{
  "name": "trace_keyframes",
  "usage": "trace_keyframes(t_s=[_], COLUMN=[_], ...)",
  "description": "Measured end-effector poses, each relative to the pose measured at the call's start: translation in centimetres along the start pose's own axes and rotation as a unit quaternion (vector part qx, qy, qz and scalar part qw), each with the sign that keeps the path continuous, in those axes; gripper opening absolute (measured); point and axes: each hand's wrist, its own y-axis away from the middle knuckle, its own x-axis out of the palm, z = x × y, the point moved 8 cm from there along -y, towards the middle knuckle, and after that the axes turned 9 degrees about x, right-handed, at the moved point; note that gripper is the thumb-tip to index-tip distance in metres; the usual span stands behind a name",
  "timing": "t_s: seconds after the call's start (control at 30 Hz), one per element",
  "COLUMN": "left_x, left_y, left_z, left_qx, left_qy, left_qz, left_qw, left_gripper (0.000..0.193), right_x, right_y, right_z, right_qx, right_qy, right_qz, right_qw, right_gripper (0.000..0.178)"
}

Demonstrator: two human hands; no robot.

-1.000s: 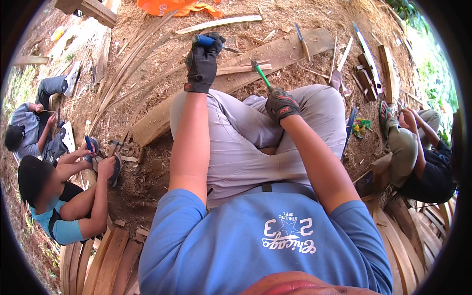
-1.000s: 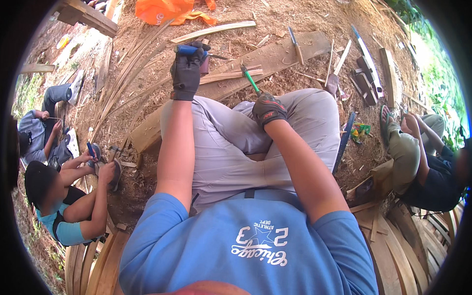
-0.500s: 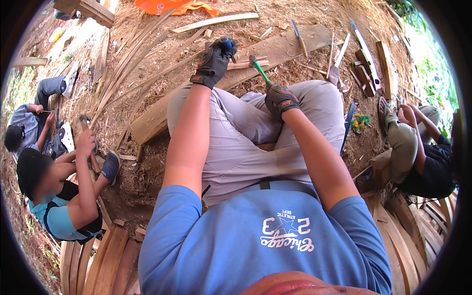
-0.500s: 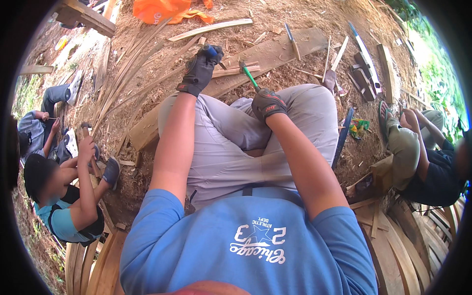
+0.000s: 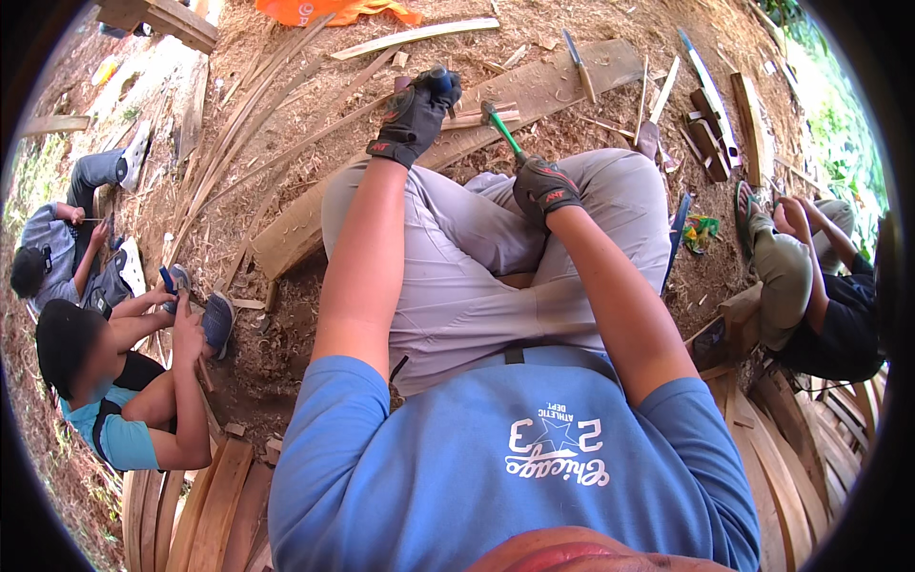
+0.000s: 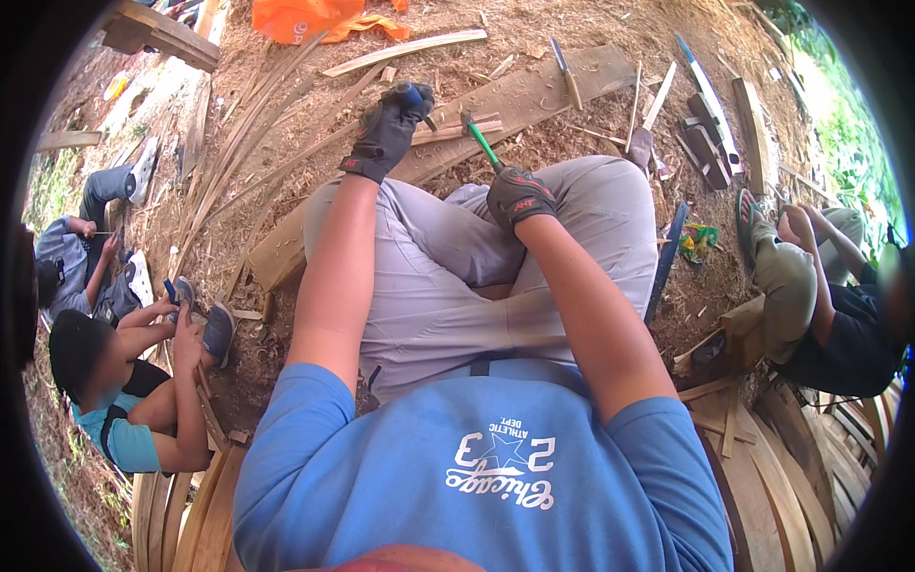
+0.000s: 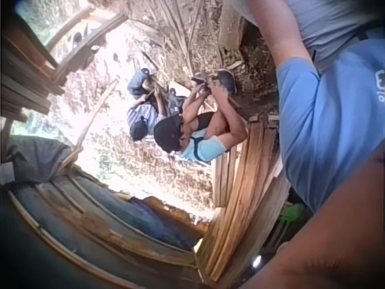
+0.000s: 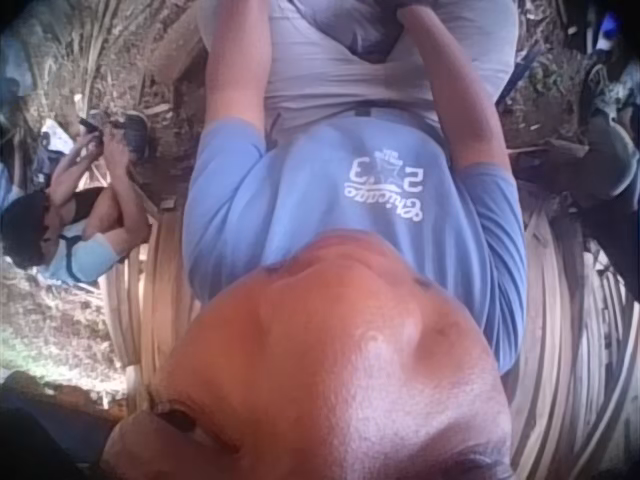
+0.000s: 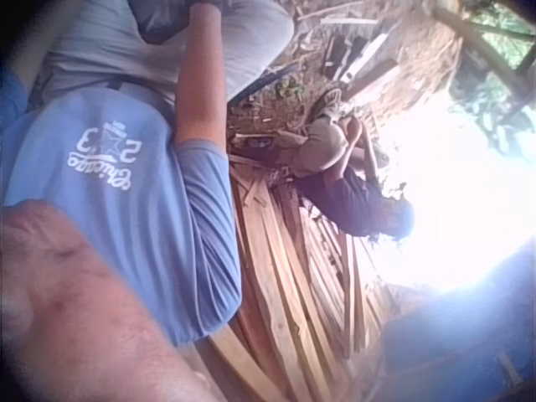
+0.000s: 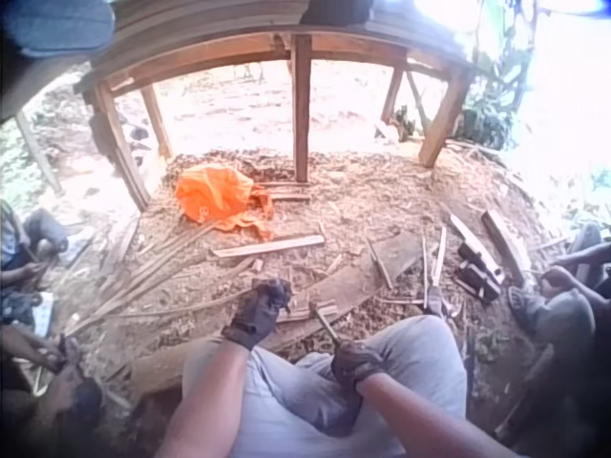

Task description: The person sits on the ground and carves a small piece of wood using a chisel and a hammer. They repeatedly strike the chisel to shape the wood, occasionally adjusting their grip and the wood's position.

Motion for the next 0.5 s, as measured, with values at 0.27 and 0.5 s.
trace_keyframes(t_s=[0.27, 0.5], left_x=[0.3, 0.8], left_y=[-1.4, -0.1], left_z=[-1.4, 1.7], left_qx=[0.000, -0.038], left_qy=[0.006, 0.128], left_qz=[0.008, -0.017], left_qw=[1.000, 0.991], left_gripper=[0.021, 0.021], right_x=[-7.3, -19.6], right_y=[3.7, 18.4], right_z=[1.2, 8.6], right_qx=[-0.205, -0.269], right_qy=[-0.009, -0.130], right_qz=[-0.210, -0.422], right_qw=[0.956, 0.856], right_gripper=[0.026, 0.031])
